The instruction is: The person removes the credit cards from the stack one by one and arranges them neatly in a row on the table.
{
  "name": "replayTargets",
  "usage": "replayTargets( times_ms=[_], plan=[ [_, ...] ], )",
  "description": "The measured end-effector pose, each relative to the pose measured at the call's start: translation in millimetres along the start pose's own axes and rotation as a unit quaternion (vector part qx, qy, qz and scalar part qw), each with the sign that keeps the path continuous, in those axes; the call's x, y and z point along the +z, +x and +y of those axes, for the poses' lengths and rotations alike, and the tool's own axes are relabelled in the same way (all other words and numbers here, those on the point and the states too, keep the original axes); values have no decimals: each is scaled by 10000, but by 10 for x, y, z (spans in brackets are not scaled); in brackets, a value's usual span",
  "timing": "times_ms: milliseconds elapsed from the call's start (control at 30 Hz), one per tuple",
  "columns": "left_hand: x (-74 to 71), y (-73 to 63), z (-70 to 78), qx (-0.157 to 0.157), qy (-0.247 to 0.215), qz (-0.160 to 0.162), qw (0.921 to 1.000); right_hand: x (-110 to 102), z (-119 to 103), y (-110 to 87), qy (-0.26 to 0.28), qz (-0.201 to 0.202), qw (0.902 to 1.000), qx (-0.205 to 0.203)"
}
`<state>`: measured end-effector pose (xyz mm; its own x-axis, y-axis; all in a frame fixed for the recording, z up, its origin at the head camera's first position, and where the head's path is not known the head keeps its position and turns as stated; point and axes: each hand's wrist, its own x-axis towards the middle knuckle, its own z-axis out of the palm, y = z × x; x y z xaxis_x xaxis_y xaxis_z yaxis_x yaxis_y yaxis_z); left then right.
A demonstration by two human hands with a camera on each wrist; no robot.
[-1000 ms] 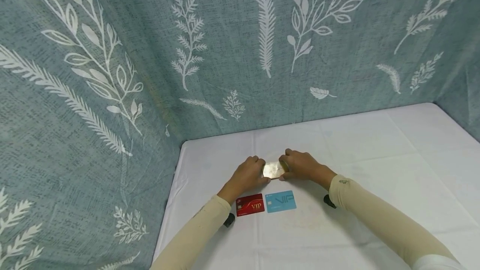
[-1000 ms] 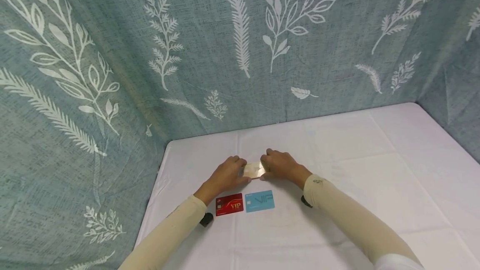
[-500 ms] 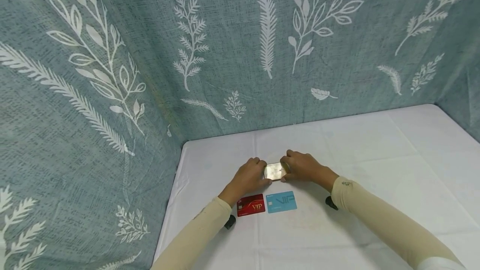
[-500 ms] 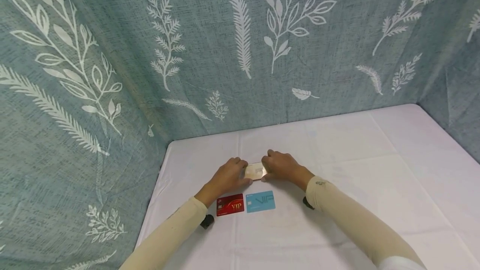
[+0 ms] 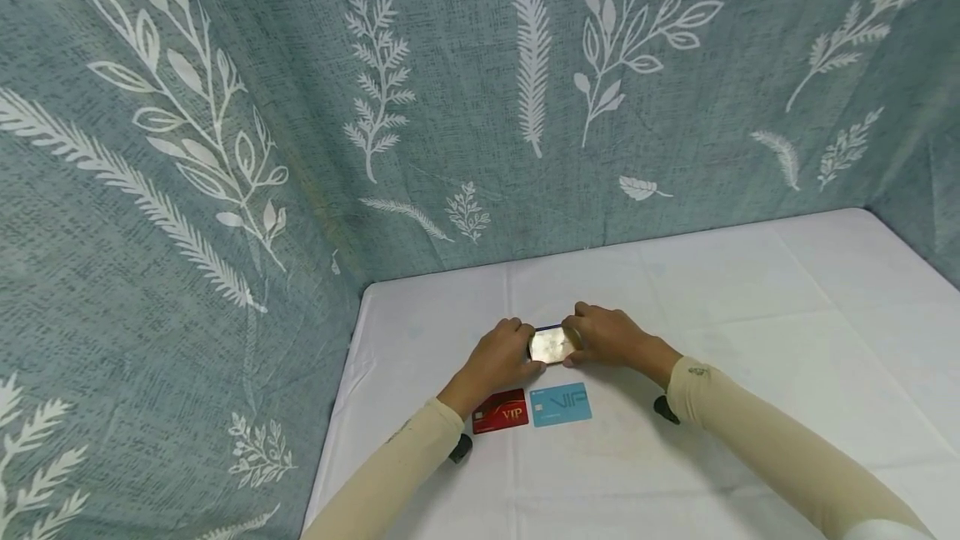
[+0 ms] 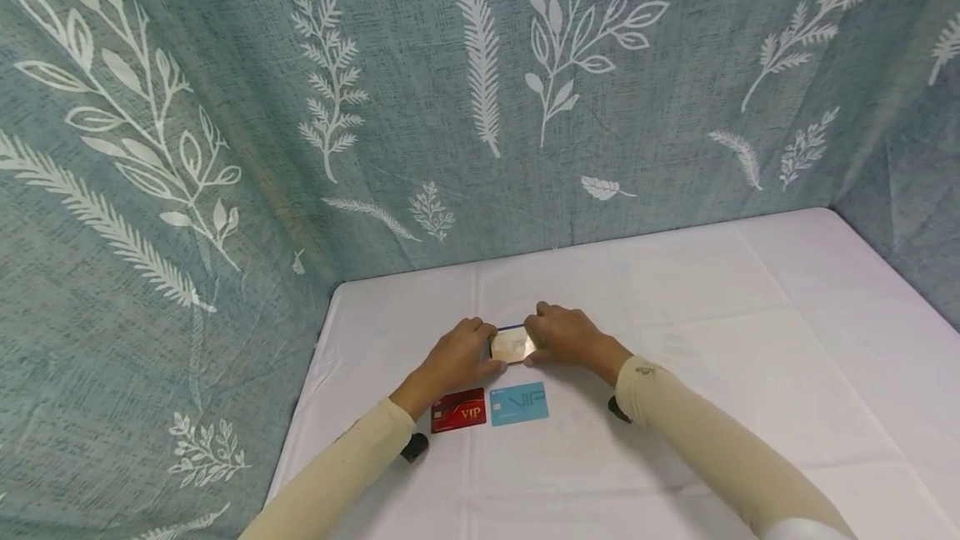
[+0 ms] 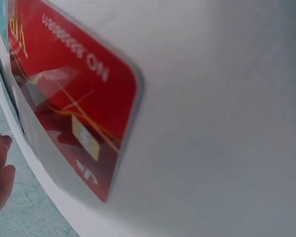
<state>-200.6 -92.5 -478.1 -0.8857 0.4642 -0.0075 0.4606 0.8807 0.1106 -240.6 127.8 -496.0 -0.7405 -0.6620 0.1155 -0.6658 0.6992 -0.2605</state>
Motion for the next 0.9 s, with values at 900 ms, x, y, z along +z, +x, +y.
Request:
replayTargets(
  times_ms=[900],
  plan=[
    [69,-38,51,189,-58,275,9994,-14,-7,-87,-19,-41,10000,37]
  ],
)
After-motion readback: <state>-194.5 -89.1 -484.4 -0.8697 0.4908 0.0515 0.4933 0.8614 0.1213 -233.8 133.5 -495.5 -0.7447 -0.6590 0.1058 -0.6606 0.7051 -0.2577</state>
